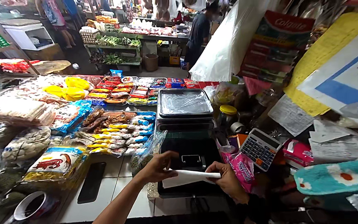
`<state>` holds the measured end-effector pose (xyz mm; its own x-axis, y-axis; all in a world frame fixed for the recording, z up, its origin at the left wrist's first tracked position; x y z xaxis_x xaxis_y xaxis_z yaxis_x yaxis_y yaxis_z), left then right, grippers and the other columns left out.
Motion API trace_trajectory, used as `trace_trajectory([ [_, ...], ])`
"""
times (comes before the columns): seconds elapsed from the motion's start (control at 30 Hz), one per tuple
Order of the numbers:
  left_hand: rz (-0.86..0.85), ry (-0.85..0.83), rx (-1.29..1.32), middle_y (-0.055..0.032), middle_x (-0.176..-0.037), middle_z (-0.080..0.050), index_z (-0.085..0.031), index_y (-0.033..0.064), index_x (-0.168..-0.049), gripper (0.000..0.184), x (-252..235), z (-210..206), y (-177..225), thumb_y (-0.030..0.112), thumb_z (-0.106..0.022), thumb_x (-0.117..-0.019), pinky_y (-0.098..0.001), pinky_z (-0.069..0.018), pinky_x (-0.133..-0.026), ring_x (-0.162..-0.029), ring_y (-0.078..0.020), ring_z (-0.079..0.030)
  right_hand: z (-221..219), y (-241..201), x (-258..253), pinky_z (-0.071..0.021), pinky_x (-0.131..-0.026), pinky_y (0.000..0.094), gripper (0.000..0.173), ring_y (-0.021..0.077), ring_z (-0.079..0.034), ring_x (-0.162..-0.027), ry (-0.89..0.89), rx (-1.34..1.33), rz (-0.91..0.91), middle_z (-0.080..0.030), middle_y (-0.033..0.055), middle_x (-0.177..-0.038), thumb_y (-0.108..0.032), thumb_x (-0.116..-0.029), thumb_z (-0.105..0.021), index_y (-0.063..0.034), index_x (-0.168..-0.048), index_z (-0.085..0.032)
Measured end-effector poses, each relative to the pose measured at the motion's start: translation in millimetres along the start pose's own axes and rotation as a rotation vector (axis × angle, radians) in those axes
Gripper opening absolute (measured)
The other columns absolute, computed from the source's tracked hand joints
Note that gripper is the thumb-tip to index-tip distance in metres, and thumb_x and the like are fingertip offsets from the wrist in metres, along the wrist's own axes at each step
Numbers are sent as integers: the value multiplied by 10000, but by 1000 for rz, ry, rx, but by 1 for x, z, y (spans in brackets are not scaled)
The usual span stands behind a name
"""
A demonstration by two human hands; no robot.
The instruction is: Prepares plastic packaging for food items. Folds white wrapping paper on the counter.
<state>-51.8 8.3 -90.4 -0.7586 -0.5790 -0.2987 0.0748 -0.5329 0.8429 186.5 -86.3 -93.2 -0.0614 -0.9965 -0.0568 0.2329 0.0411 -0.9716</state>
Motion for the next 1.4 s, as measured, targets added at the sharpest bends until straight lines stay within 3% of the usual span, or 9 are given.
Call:
trace_trajectory([
  [0.1, -57, 101, -5, -67, -819, -689, -754, 8, -910, 204, 3, 5, 23, 206, -780, -870, -260, -527, -729, -781, -91, -633, 0, -25, 10, -608, -730, 228, 150, 59, -700, -782, -5, -310, 178, -739, -7, -874, -41, -778, -836, -83, -899, -757],
  [0.2, -233, 225, 286, -87, -1153, -709, -706, 29, -1037, 165, 9, 13, 61, 183, -668, -990, -345, -583, -971, -1125, -167, -679, 7, -46, 15, -592, -832, 247, 122, 79, -699, -931, -65, -716, 302, -744, -7, -993, -132, -874, -785, -161, -992, -786],
  [0.37, -214, 559, 82, 27, -1026, -701, -614, 73, -1127, 132, 31, 1, 112, 167, -598, -1036, -152, -559, -852, -932, 39, -661, -31, -60, 26, -541, -1041, 492, 441, 293, -607, -1309, -215, -1118, 292, -641, 88, -1408, -305, -976, -663, -230, -1409, -625],
  [0.47, -160, 540, 19, 16, -1112, -702, -567, 116, -1261, 213, 45, -11, 115, 194, -552, -1063, -148, -591, -707, -844, 29, -689, -56, -50, 36, -634, -873, 366, 390, 188, -744, -1034, 8, -1073, 131, -755, 53, -1168, -221, -881, -792, -195, -1263, -719],
  [0.53, -195, 420, -12, -63, -1262, -675, -661, 96, -1206, 208, 58, -16, 122, 109, -502, -1073, -245, -599, -902, -1080, -80, -687, -58, -49, 45, -659, -773, 367, 271, 186, -771, -854, 297, -1034, 16, -779, 92, -971, -70, -827, -826, -85, -1080, -729],
  [0.7, -202, 563, -222, -74, -1160, -723, -726, 67, -1101, 177, 85, -17, 164, 68, -615, -964, -199, -583, -883, -1051, -61, -690, -58, -80, 57, -642, -828, 310, 239, 132, -758, -891, 561, -810, 265, -779, 45, -965, 44, -863, -738, -59, -1078, -722],
  [0.83, -235, 786, -402, -78, -1183, -704, -715, 41, -1098, 164, 93, -17, 198, 93, -727, -943, -160, -555, -944, -1113, -41, -666, -71, -134, 79, -558, -1046, 292, 673, 121, -668, -1217, 387, -266, 698, -657, -83, -1390, -85, -967, -700, -365, -1528, -453],
  [1.07, -367, 770, -660, -195, -1260, -685, -660, -83, -1200, 223, 100, -9, 224, 5, -602, -1004, -211, -516, -988, -1116, -163, -672, -94, -176, 97, -452, -1154, 289, 457, 125, -494, -1413, 308, 316, 988, -524, -16, -1536, -73, -1040, -560, -178, -1483, -524],
  [1.4, -264, 677, -264, 44, -1232, -709, -654, 153, -1282, 293, 193, 123, 241, 207, -682, -995, -211, -610, -855, -1018, -62, -713, -144, -203, 82, -655, -883, 351, 315, 271, -666, -1226, -59, -290, 734, -576, 98, -1478, -120, -970, -698, -160, -1283, -702],
])
Point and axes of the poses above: each hand's wrist, its own x-axis away from the middle knuckle, its own z-axis out of the back of the hand, y = z × x, the point moved 8 cm from there along -x, towards the middle knuckle
